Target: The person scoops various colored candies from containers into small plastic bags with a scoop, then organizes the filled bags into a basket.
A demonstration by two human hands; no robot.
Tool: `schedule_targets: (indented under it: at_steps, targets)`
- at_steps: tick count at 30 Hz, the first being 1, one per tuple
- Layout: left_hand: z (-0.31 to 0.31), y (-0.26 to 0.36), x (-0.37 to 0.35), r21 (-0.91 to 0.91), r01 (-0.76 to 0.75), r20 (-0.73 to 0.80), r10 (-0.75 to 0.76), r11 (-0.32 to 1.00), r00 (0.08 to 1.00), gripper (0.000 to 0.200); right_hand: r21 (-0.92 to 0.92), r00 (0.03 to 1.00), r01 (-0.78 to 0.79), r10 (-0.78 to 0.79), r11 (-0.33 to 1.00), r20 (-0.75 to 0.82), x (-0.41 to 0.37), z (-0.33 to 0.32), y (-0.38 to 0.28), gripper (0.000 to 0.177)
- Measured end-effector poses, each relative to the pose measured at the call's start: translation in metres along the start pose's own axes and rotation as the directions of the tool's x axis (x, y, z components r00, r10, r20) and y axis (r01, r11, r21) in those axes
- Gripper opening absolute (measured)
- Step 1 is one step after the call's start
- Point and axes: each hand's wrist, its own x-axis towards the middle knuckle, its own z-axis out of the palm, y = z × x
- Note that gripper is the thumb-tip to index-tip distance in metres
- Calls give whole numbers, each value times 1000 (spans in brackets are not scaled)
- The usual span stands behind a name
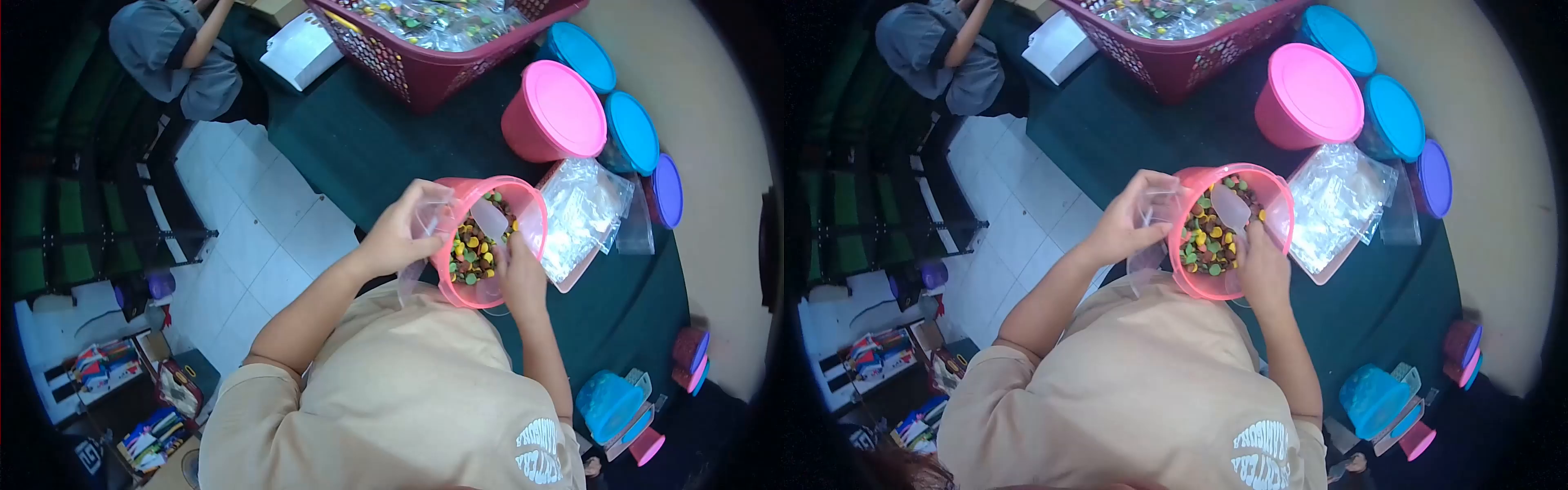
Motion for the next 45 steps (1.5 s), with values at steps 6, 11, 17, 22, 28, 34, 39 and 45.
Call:
schedule_targets:
  at_steps: [6,11,17,22,28,34,39,45]
  targets:
    - [15,-7,-2,-6,-39,-52,38,999,998,52,-2,926,365,-363,931,100,-16,-4,2,16]
    - [17,-13,0,-25,-64,-93,62,998,994,54,-49,872,422,-390,905,297,-16,-47,17,13]
    - [19,-10,-1,-21,-52,-57,51,998,997,54,-208,965,135,-81,969,249,-25,-52,25,15]
    - [23,-7,1,108,-18,-112,30,994,993,57,-96,938,98,-60,991,342,-40,-33,14,22]
    - [29,4,0,149,6,-67,4,989,998,58,-26,964,74,-65,997,257,-43,-27,17,22]
    - [37,6,-2,204,9,-60,3,979,998,58,-366,999,-34,47,930,26,-38,-58,30,12]
    - [43,0,-4,105,8,-28,-6,994,1000,57,-368,981,149,-90,918,173,-47,-26,45,23]
    - [43,-2,-8,80,44,-16,-42,996,999,53,-265,956,112,-31,958,293,-57,-40,35,25]
